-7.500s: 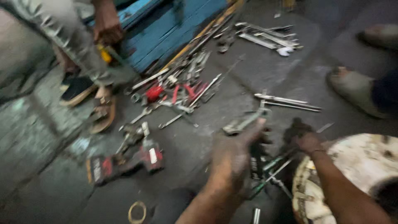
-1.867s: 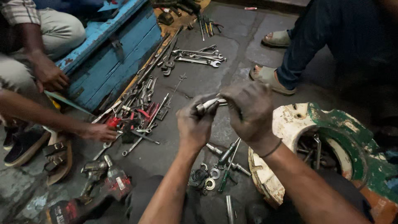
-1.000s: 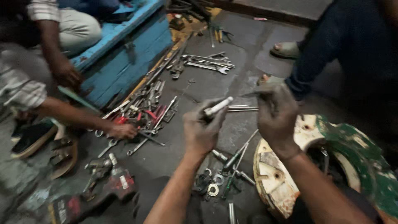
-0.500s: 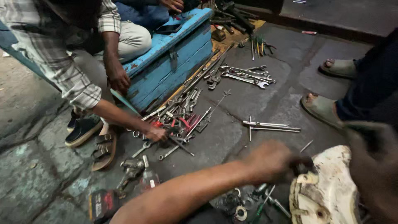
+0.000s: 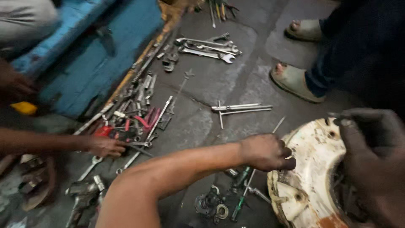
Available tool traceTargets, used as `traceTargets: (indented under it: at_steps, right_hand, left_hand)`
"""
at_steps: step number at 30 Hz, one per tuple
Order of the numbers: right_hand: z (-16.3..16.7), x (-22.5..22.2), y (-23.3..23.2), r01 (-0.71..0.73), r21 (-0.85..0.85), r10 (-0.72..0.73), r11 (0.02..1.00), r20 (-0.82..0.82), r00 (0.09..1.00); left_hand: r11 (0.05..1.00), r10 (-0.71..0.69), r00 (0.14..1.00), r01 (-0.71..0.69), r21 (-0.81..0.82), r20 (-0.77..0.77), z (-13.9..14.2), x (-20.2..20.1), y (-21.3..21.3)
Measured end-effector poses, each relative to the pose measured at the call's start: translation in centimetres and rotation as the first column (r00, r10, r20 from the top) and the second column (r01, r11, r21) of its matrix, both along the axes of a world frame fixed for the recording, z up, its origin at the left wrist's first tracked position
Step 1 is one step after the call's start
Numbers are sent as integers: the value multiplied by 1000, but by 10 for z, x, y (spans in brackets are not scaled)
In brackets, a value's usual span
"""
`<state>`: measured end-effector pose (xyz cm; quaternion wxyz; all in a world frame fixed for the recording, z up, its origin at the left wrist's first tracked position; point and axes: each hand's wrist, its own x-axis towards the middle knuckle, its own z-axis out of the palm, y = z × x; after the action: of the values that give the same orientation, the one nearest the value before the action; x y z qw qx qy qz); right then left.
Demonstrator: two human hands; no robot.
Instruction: The person sits on the floor and uses a file to deburr and smooth the edges of a small metal component. They repeatedly rotate the part and file different sides while surrounded by scattered tools and parts.
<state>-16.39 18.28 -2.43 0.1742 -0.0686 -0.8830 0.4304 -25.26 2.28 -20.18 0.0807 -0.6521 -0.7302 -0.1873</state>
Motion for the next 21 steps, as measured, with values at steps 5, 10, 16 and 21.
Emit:
traceTargets:
  at_steps: [5,10,16,21]
  right_hand:
    - [3,-27,-2,-86,182,109,980,-122,987]
    - [-6,-55,5,-128,439,210,889,-143,967]
    - [-20,-73,9,-152,446,269,882,-209,940]
    - [-21,-61,7,-156,462,251,873,-150,956]
  left_hand:
    - [995,100,993,-99,-26,61,-21,-54,15]
    - [951,301,951,-293,-102,75,-2,-118,-4]
    - [988,148,989,-147,50,-27,24,-123,-25]
    - [996,71,997,-73,-42,-37,16,-105,-24]
